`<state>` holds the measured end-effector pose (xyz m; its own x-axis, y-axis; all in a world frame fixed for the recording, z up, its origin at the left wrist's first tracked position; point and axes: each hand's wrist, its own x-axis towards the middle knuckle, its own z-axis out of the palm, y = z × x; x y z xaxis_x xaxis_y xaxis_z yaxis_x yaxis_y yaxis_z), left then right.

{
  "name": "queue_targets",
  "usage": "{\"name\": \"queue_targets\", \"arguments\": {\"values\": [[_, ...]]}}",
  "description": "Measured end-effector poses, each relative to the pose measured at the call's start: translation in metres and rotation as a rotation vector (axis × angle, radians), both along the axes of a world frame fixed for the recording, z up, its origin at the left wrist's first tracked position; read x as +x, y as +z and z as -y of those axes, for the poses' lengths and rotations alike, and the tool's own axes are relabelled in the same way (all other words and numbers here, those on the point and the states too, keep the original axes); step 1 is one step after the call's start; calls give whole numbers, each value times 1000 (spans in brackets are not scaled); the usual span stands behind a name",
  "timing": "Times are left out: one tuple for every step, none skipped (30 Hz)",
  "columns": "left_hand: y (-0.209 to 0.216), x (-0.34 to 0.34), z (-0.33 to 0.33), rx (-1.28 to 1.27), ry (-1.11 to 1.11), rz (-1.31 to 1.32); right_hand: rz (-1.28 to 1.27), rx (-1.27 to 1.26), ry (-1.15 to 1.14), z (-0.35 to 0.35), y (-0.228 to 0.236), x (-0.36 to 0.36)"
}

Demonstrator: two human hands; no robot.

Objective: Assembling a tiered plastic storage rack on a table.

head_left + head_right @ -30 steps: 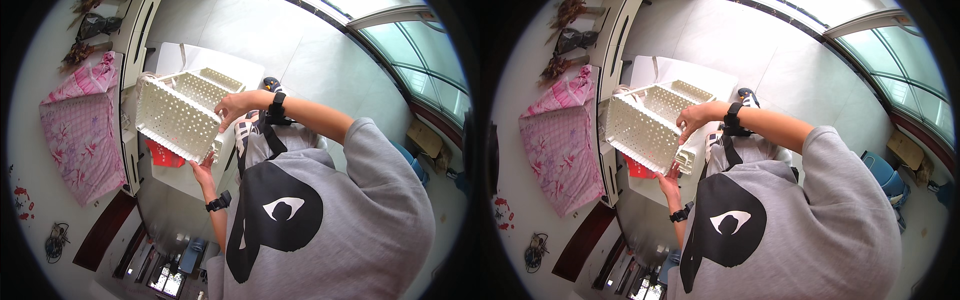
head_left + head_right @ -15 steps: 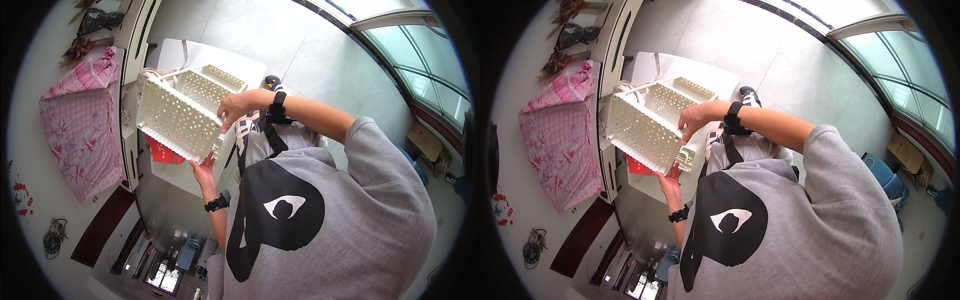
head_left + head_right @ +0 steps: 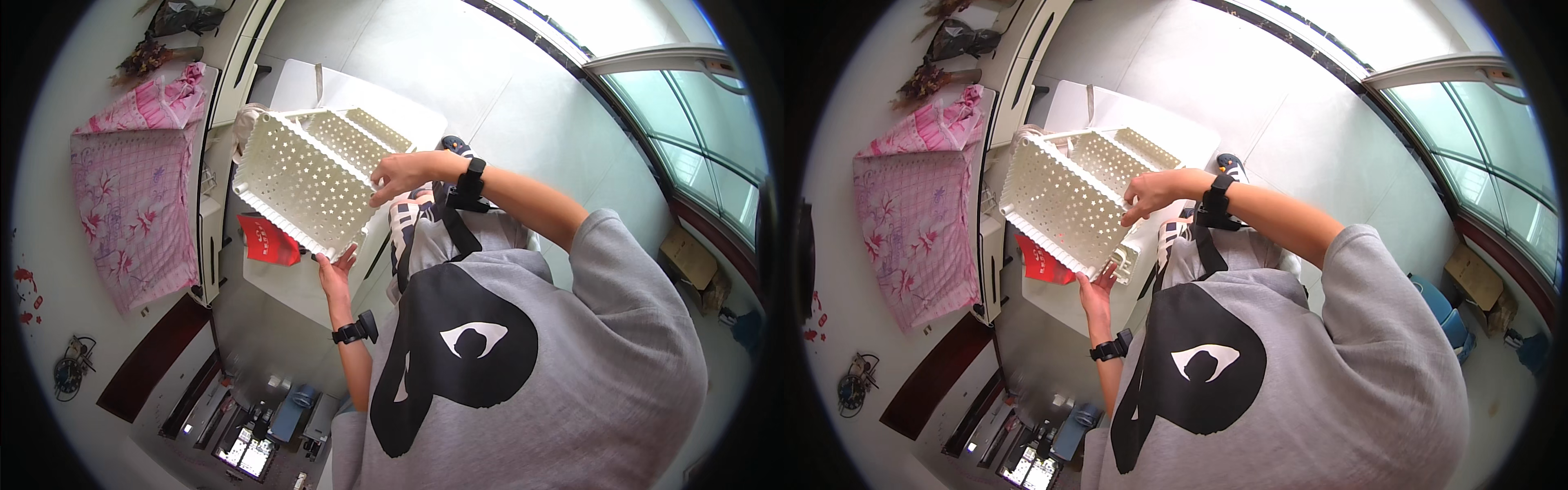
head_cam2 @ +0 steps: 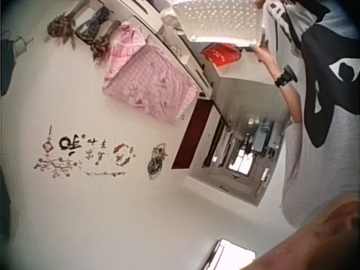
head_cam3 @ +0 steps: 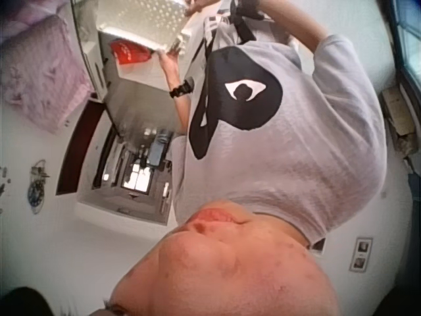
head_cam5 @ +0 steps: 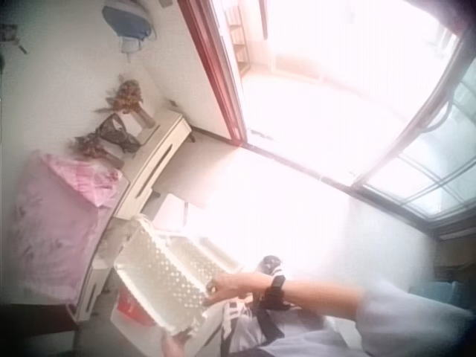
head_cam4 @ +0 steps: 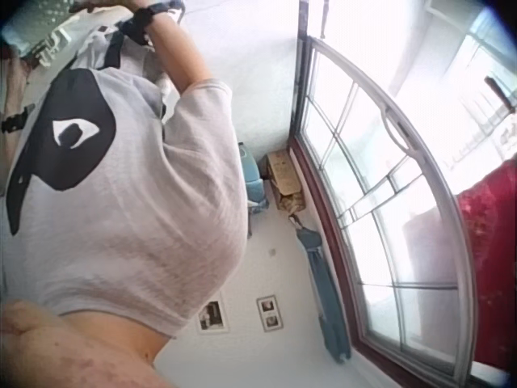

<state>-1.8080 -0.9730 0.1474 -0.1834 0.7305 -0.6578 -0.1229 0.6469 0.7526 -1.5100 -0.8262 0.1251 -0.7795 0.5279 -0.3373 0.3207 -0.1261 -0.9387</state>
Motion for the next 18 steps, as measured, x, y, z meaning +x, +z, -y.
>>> {"name": "queue_targets", "arguments": {"values": [[-1, -1, -2, -21, -50, -6, -8, -68, 3, -3, -1, 3], [-1, -2, -2, -38, -94, -14, -16, -132, 12, -6, 0, 5], [-2, 1, -5, -23, -129, 7, 15, -185, -2, -9, 6, 13], [-3, 4, -9, -6, -115, 13, -17, -222, -51, -8, -4, 17], [-2, 5, -13, -9, -190, -25, -61, -231, -84, -8, -8, 21], [0, 13, -17, -15, -262, -59, -102, -245, -114, -7, -10, 26], [4, 19, -20, 9, -270, -84, -132, -243, -156, -6, -12, 27], [3, 18, -20, 26, -248, -78, -130, -240, -155, -6, -12, 26], [4, 15, -21, 21, -279, -121, -133, -245, -132, -8, -11, 24], [6, 13, -22, 16, -309, -165, -137, -250, -109, -10, -10, 22], [4, 7, -21, 29, -308, -203, -146, -269, -85, -11, -7, 19], [2, 4, -22, 51, -290, -203, -146, -280, -71, -10, -9, 14], [-1, 2, -23, 40, -273, -208, -143, -291, -69, -11, -11, 11], [0, 0, -20, 28, -250, -214, -139, -302, -61, -12, -10, 8], [-1, 1, -19, 23, -234, -189, -129, -296, -60, -11, -7, 10], [-2, 2, -19, 18, -236, -171, -117, -291, -59, -11, -4, 12], [-1, 6, -16, 12, -247, -178, -74, -325, -67, -11, 7, 18], [-2, 10, -14, 7, -253, -185, -77, -358, -82, -9, 13, 22]]}}
